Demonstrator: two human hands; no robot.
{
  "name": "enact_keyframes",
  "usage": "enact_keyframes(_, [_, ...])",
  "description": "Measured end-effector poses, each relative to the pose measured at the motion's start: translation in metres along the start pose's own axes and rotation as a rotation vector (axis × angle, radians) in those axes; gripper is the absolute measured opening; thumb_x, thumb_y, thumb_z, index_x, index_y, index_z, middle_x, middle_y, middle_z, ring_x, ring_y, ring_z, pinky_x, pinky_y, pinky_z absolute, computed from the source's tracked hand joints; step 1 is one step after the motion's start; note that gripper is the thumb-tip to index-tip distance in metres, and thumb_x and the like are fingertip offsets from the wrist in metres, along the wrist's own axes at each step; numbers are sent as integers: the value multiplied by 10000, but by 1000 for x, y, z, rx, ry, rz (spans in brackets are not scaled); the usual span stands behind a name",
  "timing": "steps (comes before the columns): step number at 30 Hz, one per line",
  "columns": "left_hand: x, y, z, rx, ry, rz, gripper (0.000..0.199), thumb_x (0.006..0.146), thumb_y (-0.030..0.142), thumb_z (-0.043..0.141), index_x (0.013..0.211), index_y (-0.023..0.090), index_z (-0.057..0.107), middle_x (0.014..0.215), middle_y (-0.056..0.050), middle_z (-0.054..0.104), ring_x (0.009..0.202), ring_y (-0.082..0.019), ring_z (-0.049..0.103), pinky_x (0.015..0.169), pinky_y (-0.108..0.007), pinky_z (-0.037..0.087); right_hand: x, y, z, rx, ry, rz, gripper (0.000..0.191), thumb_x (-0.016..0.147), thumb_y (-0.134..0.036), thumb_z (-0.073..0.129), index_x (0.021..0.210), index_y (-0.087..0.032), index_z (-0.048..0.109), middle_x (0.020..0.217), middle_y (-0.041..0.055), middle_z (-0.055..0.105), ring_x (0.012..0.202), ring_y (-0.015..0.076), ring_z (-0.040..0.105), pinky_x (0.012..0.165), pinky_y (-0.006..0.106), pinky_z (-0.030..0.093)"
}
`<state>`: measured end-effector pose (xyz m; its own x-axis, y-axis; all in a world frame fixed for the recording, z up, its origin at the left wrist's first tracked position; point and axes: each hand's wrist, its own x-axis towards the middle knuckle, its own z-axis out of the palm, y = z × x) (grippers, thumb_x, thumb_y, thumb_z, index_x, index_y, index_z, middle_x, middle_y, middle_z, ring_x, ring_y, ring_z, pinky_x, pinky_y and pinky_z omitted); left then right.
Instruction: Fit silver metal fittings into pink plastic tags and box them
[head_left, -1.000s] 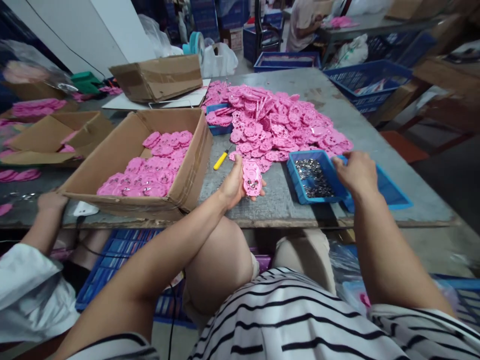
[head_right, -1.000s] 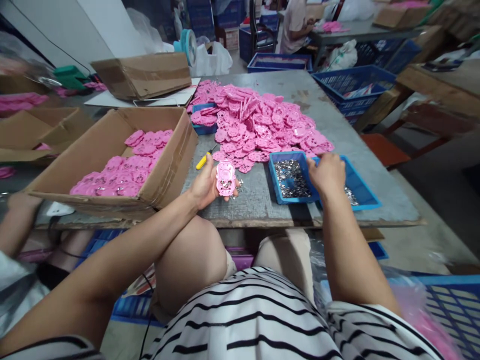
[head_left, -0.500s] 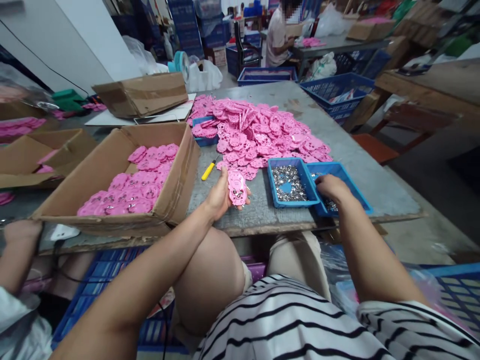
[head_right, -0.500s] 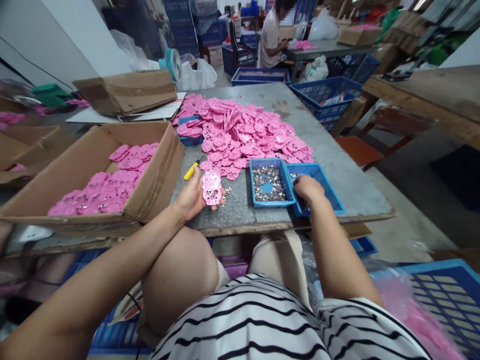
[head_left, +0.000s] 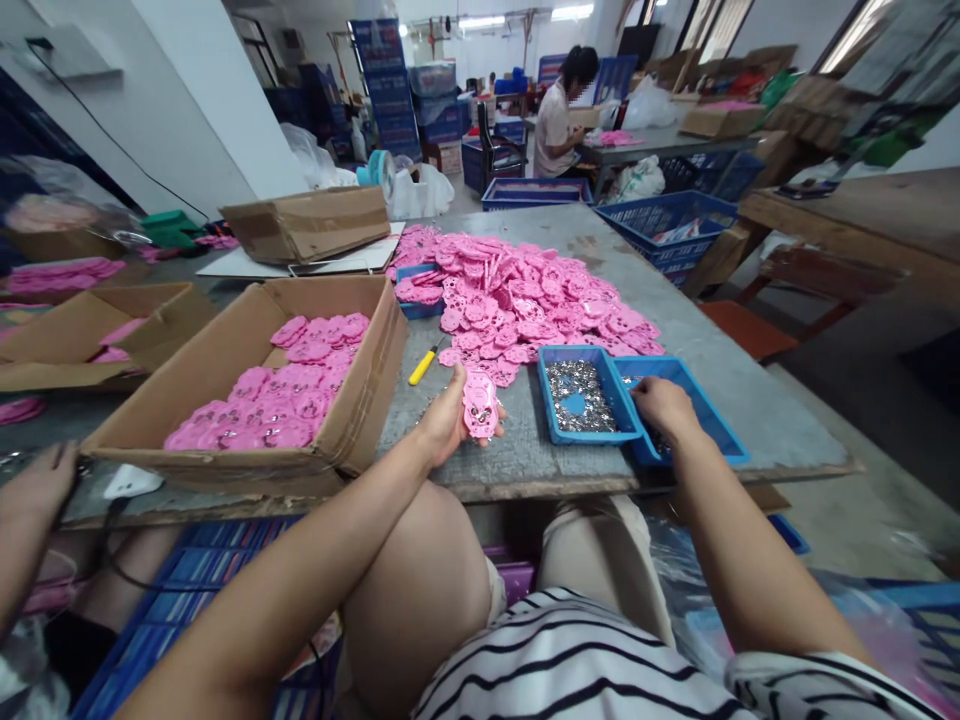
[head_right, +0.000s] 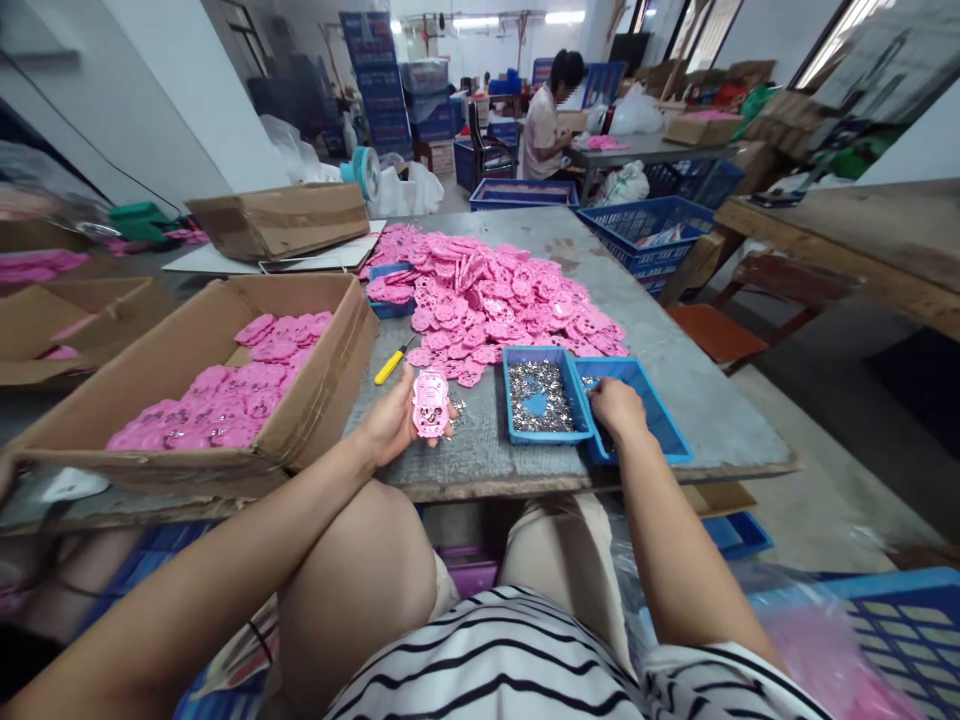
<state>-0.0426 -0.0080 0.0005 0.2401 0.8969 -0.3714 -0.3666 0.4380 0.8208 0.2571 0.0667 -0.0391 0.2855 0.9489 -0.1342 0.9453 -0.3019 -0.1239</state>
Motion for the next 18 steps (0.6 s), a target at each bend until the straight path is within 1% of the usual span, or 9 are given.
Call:
enact_keyframes(2, [0,0,-1,0,2,-5,648,942,577,125,1109,119,551,692,-96,690,480,-168,648,344,-212,426,4,2,3,35,22,4,232,803,-248,571,952,-189,739,1003,138,735,930,251,682,710,280,471])
enact_keyframes(4, [1,-1,-1,-3,-2,-4,640,943,577,135,1099,117,552,667,-88,682,471,-163,643,347,-207,431,6,4,5,58,35,10,229,803,-237,573,952,-188,741,985,134,738,924,246,681,711,276,467])
enact_keyframes(8, [1,0,-1,5,2,-5,614,954,549,129,1081,123,553,641,-72,670,433,-153,621,340,-209,432,6,4,4,66,33,19,254,816,-196,543,976,-169,740,1023,147,731,959,250,674,704,271,460])
enact_keyframes(12, [-1,1,1,-3,17,-7,606,939,587,191,1078,124,557,642,-69,669,412,-149,607,327,-210,426,3,3,0,73,19,15,288,795,-152,550,1016,-167,734,1079,147,720,998,253,668,718,273,464])
enact_keyframes(15, [0,0,1,-3,14,7,618,927,611,214,1080,126,564,656,-78,676,423,-159,616,322,-218,429,1,2,-2,94,14,4,302,781,-166,575,1042,-172,727,1098,148,716,1009,262,663,732,284,469])
enact_keyframes(18, [1,-2,-1,-9,3,15,624,898,651,278,1082,131,570,672,-82,686,444,-165,630,320,-216,426,-1,2,-4,136,34,12,254,789,-208,583,990,-164,733,1049,156,725,974,271,668,722,297,467])
